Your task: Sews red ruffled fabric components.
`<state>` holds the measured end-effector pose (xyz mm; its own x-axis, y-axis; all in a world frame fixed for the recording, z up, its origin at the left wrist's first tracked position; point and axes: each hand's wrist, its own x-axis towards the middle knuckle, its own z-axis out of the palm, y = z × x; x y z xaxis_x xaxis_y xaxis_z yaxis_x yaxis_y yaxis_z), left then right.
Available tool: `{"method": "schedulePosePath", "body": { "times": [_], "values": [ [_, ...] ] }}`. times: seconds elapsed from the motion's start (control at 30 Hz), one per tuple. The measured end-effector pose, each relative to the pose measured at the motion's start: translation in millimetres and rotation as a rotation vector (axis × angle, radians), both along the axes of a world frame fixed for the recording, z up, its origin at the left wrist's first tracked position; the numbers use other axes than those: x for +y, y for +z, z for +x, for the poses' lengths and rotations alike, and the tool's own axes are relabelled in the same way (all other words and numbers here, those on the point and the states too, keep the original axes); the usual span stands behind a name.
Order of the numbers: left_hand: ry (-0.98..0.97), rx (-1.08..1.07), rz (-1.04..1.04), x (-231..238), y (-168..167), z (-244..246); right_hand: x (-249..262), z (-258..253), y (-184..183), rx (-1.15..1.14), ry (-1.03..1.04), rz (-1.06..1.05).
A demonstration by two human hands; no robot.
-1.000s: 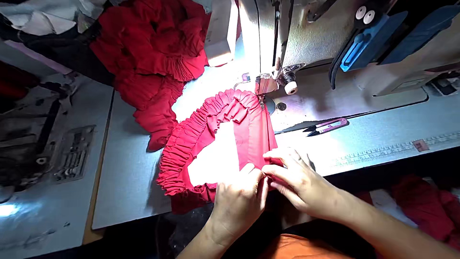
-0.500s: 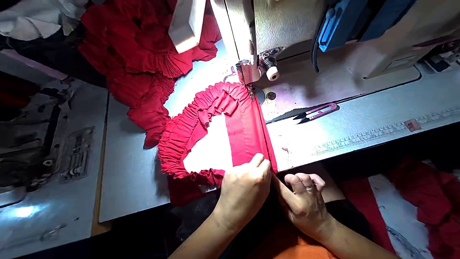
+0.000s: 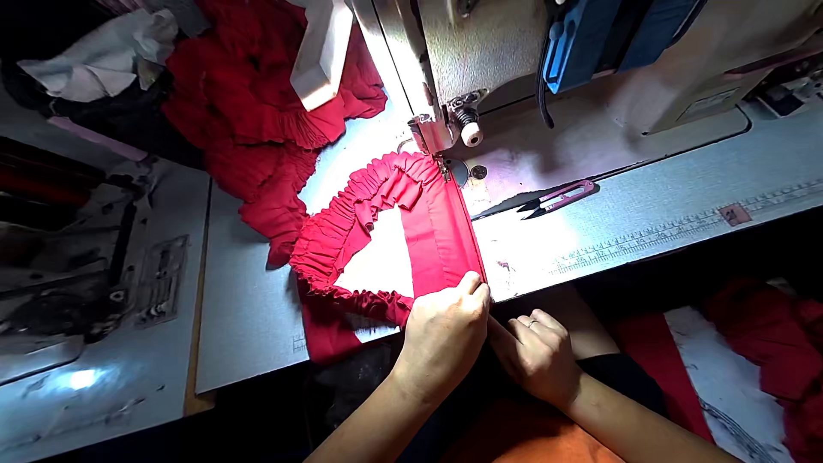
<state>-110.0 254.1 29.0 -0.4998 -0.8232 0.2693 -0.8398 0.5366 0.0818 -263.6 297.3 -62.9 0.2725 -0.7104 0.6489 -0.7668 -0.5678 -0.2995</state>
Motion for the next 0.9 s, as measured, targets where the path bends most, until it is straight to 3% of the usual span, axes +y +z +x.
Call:
{"method": "schedulePosePath", "body": {
  "times": [0.7,0.9],
  "values": [
    [-0.017,-0.021,0.096,2,1,-4,12,2,-14,0.021,0.046,0.041],
    [-0.016,0.096,0.111,-5,0,2,11,-17,4,-0.252,0.241,0.099]
  ]
}}
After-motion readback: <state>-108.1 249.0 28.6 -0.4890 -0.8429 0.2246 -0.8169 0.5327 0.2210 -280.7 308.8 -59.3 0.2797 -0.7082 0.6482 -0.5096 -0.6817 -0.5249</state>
